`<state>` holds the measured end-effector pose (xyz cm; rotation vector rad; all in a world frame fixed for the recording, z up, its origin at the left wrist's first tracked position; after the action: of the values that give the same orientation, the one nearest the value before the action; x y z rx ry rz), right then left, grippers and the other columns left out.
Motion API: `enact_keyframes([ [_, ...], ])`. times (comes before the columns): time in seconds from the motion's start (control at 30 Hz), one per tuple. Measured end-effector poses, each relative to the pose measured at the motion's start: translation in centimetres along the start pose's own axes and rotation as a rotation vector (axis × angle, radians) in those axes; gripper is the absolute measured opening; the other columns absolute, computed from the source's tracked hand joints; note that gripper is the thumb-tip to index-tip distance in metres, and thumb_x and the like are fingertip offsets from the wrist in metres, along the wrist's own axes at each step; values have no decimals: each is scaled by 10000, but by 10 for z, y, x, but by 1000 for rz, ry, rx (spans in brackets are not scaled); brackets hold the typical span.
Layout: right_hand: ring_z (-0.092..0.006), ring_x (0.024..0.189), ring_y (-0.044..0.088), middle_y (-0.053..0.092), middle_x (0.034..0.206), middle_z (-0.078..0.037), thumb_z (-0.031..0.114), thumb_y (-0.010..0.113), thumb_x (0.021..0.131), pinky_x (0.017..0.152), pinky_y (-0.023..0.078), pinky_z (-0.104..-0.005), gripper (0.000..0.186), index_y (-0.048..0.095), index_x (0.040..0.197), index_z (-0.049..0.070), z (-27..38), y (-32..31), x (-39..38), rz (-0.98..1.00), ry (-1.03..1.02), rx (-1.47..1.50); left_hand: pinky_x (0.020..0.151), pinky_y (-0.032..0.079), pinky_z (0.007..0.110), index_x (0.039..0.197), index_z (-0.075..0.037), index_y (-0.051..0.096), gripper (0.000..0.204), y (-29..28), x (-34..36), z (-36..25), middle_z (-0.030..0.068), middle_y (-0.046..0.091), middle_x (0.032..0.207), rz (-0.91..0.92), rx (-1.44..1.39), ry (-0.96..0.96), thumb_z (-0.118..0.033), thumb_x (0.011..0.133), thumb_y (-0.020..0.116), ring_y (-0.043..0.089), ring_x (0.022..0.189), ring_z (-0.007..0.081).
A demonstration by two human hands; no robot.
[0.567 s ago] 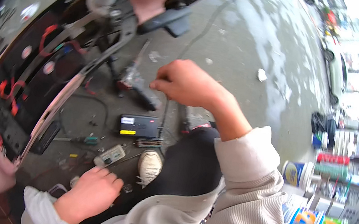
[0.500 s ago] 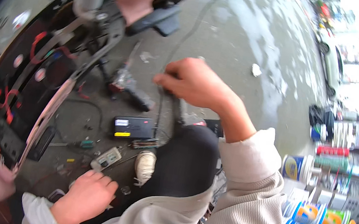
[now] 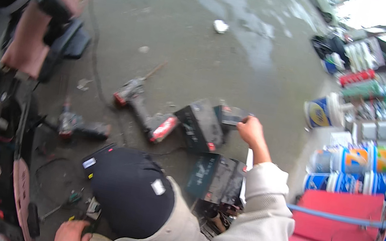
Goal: The person removes the scooter seat, uses a power drill to loosen and tighten battery terminal connections, and then replaces the seat.
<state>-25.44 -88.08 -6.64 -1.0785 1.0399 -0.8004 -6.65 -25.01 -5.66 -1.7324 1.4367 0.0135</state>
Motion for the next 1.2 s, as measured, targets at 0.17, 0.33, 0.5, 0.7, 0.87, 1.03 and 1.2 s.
enact_keyframes([
  [0.17, -352, 996, 758, 773, 1047, -235, 177, 668, 887, 910, 586, -410, 341, 727, 1143, -41, 128, -33, -35, 72, -463, 103, 993, 496, 470, 1173, -25, 699, 338, -17, 18, -24, 191, 726, 1113, -34, 49, -97, -169, 872, 754, 661, 1095, 403],
  [0.33, -214, 919, 721, 771, 1009, -151, 176, 693, 980, 859, 568, -360, 276, 698, 1143, -46, 213, -110, -65, 18, -704, 112, 940, 534, 471, 1211, -13, 704, 294, -15, 14, -34, 193, 737, 1155, -141, 14, 15, -156, 955, 694, 693, 1049, 390],
  [0.5, -197, 817, 684, 716, 874, -110, 37, 694, 912, 824, 536, -330, 138, 689, 1018, -51, 296, -119, -187, 164, -1082, 359, 959, 509, 445, 1175, -25, 687, 359, -45, -17, -34, 142, 732, 1036, -215, 119, -32, -157, 846, 748, 690, 1013, 324],
  [0.7, -366, 837, 683, 689, 907, -162, 164, 698, 984, 764, 557, -437, 242, 703, 1166, 5, 378, -43, -349, 934, -1505, 7, 776, 540, 372, 1112, 5, 667, 220, -76, -115, -68, 93, 663, 957, -809, -154, 102, -115, 928, 685, 651, 852, 266],
  [0.87, -356, 816, 753, 759, 908, -198, 125, 735, 927, 737, 579, -391, 233, 693, 1116, -5, 400, 143, -414, 1302, -1484, -312, 759, 511, 401, 1028, -55, 629, 178, -21, -183, -101, 77, 612, 833, -1414, -542, -157, -153, 915, 724, 641, 794, 284],
  [1.03, -363, 916, 754, 765, 968, -224, 241, 741, 893, 816, 582, -441, 340, 733, 1121, -11, 391, 268, -383, 1221, -1790, -941, 939, 537, 433, 1235, -56, 714, 318, 4, -223, -152, 186, 738, 1176, -1607, -582, -324, -197, 950, 731, 702, 1055, 348],
  [1.2, -292, 907, 752, 774, 971, -210, 265, 730, 902, 831, 583, -403, 383, 731, 1151, -26, 395, 324, -370, 1357, -1715, -975, 787, 584, 368, 1122, 11, 714, 207, 39, -333, -151, 165, 753, 1006, -2054, -557, -965, -93, 944, 723, 756, 868, 277],
])
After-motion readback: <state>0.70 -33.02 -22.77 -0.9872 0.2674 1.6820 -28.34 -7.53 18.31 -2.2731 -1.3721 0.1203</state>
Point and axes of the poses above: each hand's wrist, its own x-axis towards the middle knuckle, its own y-axis out of the palm, z = x × y, the point moved 4 cm from there along x, towards the middle knuckle
